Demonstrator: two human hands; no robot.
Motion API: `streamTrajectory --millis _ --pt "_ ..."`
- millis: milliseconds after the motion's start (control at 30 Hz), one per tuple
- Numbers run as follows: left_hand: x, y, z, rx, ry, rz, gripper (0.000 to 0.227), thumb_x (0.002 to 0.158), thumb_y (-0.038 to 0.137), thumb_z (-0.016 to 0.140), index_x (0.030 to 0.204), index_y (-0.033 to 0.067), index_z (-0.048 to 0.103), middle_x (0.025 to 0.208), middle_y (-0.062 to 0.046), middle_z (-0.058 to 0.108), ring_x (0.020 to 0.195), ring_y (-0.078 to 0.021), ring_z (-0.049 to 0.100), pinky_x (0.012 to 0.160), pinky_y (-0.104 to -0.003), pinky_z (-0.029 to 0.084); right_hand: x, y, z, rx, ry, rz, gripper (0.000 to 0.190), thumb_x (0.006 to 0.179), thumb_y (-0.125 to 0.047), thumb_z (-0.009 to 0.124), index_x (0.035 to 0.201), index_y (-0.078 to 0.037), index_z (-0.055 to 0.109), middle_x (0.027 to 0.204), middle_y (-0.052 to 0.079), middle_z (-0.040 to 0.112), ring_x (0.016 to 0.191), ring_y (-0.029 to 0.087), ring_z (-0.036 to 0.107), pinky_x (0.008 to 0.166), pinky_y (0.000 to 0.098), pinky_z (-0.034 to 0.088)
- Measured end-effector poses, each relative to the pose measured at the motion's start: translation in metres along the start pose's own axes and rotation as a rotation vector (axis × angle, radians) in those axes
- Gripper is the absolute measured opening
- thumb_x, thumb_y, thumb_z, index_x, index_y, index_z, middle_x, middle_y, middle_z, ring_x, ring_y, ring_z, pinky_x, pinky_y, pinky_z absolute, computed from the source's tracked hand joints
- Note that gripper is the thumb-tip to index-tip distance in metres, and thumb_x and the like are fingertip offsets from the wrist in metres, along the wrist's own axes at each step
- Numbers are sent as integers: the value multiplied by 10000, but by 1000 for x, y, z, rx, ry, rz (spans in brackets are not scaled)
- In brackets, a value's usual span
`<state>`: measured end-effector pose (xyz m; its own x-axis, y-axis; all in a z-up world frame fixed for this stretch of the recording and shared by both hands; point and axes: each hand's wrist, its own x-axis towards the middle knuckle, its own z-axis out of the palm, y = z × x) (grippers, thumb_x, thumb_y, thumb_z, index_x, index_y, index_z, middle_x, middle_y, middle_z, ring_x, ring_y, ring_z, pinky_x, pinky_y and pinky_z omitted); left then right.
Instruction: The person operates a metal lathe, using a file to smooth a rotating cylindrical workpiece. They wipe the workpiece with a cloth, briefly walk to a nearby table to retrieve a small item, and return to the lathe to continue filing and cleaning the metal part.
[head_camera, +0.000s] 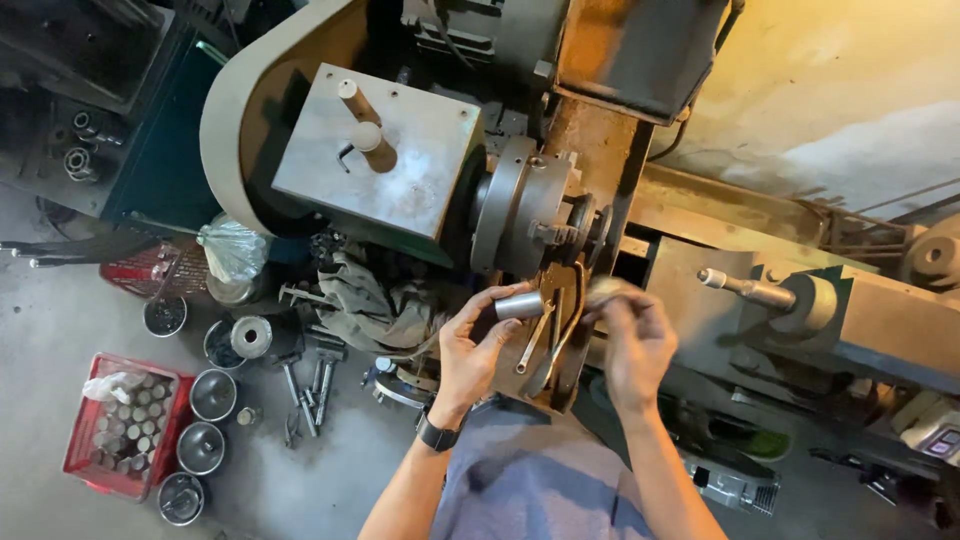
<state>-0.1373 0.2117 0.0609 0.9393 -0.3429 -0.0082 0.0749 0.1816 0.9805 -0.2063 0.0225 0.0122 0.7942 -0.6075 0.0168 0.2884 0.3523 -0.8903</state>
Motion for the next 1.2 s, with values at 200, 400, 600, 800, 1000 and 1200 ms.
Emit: streamTrajectory --millis 200,400,600,800,1000,1200 --pt "-6 6 -15 26 -36 67 359 904 -107 660 1247 -3 643 1333 -128 707 1260 -212 657 1094 -347 507 -14 8 28 -71 -176 169 344 946 3 715 1266 27 591 1246 132 675 1143 193 651 1012 336 539" --pt "-16 18 -40 58 -35 73 407 852 -147 637 1233 -5 659 1341 -122 709 1247 -211 671 1064 -340 520 -18 9 53 -86 -358 226 445 867 29 746 1276 9 574 1206 117 676 1112 192 668 956 341 562" --pt "-5 39 -64 284 -37 155 385 875 -70 707 1244 38 697 1223 -115 756 1093 -221 732 931 -330 591 -15 23 82 -69 -425 426 406 907 -10 695 1293 26 573 1171 135 712 1032 190 694 895 333 582" --pt "79 97 -106 935 1 536 335 957 42 703 1278 46 610 1167 -164 660 1075 -368 593 928 -427 500 -31 55 107 -466 -484 274 354 917 14 699 1263 25 624 1144 104 733 1025 152 702 911 310 589" --pt "133 77 -120 1160 -103 593 413 915 38 708 1307 11 581 1225 -180 639 1148 -381 559 998 -428 478 -64 98 150 -1055 -729 -156 532 838 -112 762 1341 -60 597 1123 185 680 1008 363 658 852 411 560" --pt "83 87 -148 778 261 542 327 926 41 773 1242 42 689 1200 -127 711 928 -242 728 857 -320 582 -87 147 186 -1159 -803 -372 663 727 -246 761 1276 68 562 1145 268 621 1066 450 587 874 486 529"
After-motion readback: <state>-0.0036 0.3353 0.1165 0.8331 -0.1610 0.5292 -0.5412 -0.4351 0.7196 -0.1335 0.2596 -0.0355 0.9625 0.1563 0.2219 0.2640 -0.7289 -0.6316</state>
